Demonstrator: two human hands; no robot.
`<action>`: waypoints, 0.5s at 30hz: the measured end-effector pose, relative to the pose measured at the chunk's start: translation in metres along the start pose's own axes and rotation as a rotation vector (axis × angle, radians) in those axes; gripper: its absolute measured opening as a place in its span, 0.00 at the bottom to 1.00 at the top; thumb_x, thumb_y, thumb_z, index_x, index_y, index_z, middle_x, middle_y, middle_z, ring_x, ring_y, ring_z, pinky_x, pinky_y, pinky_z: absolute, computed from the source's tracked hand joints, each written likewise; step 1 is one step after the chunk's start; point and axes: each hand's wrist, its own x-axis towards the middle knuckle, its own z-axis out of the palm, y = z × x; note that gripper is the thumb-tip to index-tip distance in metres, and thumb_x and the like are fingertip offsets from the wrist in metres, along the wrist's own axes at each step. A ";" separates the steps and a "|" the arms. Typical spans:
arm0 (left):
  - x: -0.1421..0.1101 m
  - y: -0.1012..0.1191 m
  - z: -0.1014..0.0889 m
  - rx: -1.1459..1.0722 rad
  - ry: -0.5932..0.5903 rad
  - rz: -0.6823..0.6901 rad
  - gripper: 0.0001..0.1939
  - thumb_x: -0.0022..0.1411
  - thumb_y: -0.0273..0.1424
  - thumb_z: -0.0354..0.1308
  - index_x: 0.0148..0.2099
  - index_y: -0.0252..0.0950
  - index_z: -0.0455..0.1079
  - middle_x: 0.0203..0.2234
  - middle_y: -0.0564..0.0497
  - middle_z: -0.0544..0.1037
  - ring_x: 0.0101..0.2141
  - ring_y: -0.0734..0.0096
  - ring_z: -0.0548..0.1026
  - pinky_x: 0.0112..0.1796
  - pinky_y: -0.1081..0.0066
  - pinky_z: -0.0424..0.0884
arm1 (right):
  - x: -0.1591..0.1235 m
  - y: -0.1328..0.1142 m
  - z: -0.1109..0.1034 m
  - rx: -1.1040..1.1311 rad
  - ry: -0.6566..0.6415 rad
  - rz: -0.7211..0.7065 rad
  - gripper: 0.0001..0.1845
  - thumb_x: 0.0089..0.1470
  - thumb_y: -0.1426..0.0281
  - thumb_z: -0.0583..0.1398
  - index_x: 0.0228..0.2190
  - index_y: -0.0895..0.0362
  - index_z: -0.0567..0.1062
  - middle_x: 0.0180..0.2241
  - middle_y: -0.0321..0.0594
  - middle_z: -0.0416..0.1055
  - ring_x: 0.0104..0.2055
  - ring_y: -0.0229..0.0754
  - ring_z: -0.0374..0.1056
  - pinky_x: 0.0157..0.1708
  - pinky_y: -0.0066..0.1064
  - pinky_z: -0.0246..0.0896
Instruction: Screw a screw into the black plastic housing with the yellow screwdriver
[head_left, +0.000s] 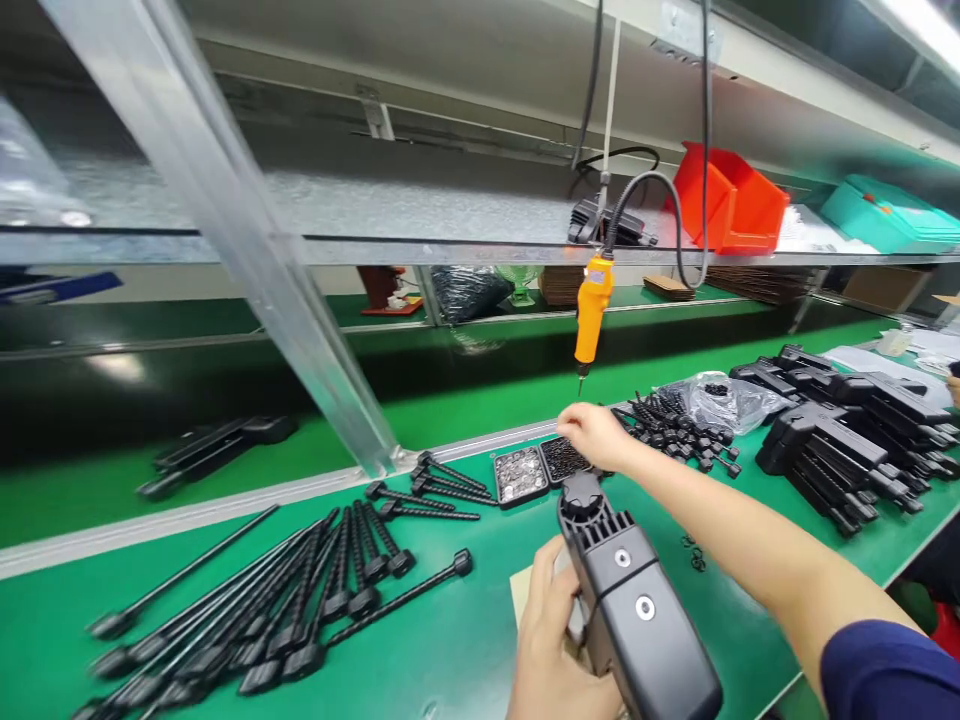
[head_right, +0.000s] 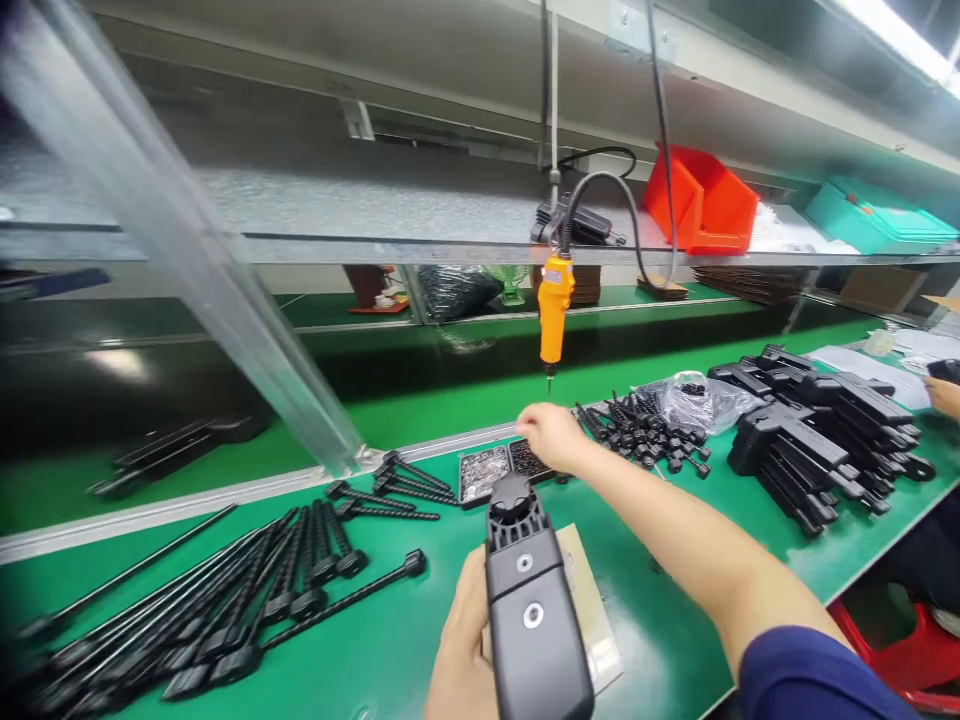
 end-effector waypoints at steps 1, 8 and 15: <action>0.001 0.002 0.000 -0.015 -0.026 0.016 0.33 0.50 0.30 0.72 0.58 0.47 0.69 0.52 0.45 0.73 0.50 0.47 0.76 0.46 0.48 0.79 | -0.010 -0.009 -0.014 0.077 0.013 -0.026 0.12 0.69 0.65 0.58 0.39 0.62 0.74 0.35 0.39 0.73 0.36 0.38 0.72 0.40 0.33 0.72; 0.005 0.014 0.000 -0.100 -0.046 0.006 0.30 0.52 0.25 0.69 0.56 0.47 0.67 0.52 0.47 0.71 0.52 0.55 0.72 0.51 0.56 0.75 | -0.116 -0.059 -0.106 0.438 -0.030 -0.355 0.08 0.60 0.65 0.67 0.30 0.53 0.81 0.28 0.35 0.75 0.31 0.35 0.71 0.32 0.22 0.67; 0.006 0.014 -0.001 -0.125 -0.033 0.042 0.30 0.52 0.24 0.67 0.56 0.44 0.66 0.52 0.46 0.72 0.53 0.55 0.71 0.49 0.58 0.75 | -0.140 -0.071 -0.101 0.454 -0.207 -0.230 0.09 0.59 0.61 0.68 0.28 0.48 0.84 0.29 0.34 0.68 0.31 0.31 0.66 0.31 0.20 0.62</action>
